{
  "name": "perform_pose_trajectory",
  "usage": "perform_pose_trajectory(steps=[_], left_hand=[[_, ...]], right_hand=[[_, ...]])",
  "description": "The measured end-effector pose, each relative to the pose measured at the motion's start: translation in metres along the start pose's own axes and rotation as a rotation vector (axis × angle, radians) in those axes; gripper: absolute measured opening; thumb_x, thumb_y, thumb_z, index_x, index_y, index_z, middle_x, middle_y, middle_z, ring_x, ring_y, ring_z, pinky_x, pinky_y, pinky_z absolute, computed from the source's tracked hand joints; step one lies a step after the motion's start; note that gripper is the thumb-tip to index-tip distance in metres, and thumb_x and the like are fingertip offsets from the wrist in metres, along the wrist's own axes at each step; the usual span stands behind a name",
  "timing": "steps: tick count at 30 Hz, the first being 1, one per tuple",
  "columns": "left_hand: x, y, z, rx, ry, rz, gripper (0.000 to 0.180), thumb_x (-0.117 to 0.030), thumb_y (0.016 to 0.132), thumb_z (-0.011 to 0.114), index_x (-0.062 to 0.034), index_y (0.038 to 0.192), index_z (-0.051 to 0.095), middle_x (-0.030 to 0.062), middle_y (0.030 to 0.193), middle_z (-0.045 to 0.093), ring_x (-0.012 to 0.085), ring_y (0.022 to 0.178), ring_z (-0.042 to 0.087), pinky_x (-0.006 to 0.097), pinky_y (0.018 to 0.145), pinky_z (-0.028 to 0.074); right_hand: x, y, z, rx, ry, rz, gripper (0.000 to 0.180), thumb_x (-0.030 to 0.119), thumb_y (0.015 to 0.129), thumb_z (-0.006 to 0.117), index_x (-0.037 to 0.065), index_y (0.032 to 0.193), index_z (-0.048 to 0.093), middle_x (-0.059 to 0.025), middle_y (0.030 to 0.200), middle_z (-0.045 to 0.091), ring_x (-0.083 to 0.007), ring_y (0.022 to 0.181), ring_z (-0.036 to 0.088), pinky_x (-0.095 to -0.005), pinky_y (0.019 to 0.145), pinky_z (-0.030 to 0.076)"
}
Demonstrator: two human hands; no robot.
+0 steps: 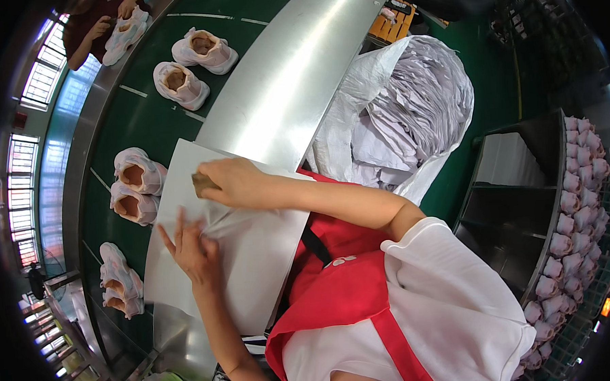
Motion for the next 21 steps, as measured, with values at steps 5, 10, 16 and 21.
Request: perform_pose_trajectory(steps=[5,10,16,21], left_hand=[[0.032,-0.015,0.009,0.126,-0.334,-0.223,0.006,0.002,0.076,0.047,0.0000,0.072,0.049,0.0164,0.058,0.043,0.0306,0.056,0.042,0.039,0.052,0.034],[0.034,-0.014,0.030,0.128,-0.244,-0.239,0.005,0.002,0.078,0.046,0.0011,0.074,0.050,0.0139,0.058,0.042,0.0293,0.054,0.038,0.039,0.051,0.031],[0.034,-0.017,0.032,0.123,-0.225,-0.235,0.007,0.003,0.078,0.046,0.0017,0.078,0.053,0.0140,0.059,0.043,0.0297,0.056,0.039,0.039,0.052,0.032],[0.035,-0.019,0.031,0.128,-0.209,-0.237,0.008,0.003,0.078,0.045,0.0020,0.078,0.054,0.0140,0.059,0.043,0.0296,0.056,0.039,0.039,0.053,0.032]], right_hand=[[0.009,0.006,-0.010,-0.258,-0.246,-0.218,0.026,0.017,0.078,0.060,0.003,0.100,0.057,-0.0135,0.088,0.061,-0.0294,0.081,0.060,-0.0388,0.072,0.047],[-0.052,-0.072,-0.098,-0.525,0.291,0.092,0.018,0.005,0.088,0.048,0.004,0.102,0.060,-0.0009,0.075,0.052,-0.0083,0.069,0.050,-0.0228,0.063,0.043],[-0.281,-0.275,-0.158,-0.720,-0.344,0.776,0.039,0.018,0.087,0.053,0.010,0.125,0.048,-0.0084,0.071,0.059,-0.0224,0.065,0.059,-0.0361,0.061,0.046],[-0.336,-0.351,-0.181,-0.552,-0.577,1.142,0.052,0.023,0.083,0.057,0.011,0.132,0.041,-0.0160,0.092,0.061,-0.0360,0.084,0.061,-0.0476,0.072,0.047]])
Point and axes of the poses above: each hand's wrist, its own y-axis towards the middle knuckle, its own z-axis out of the palm, x = y × z, the point moved 9 cm from there along y, towards the middle knuckle
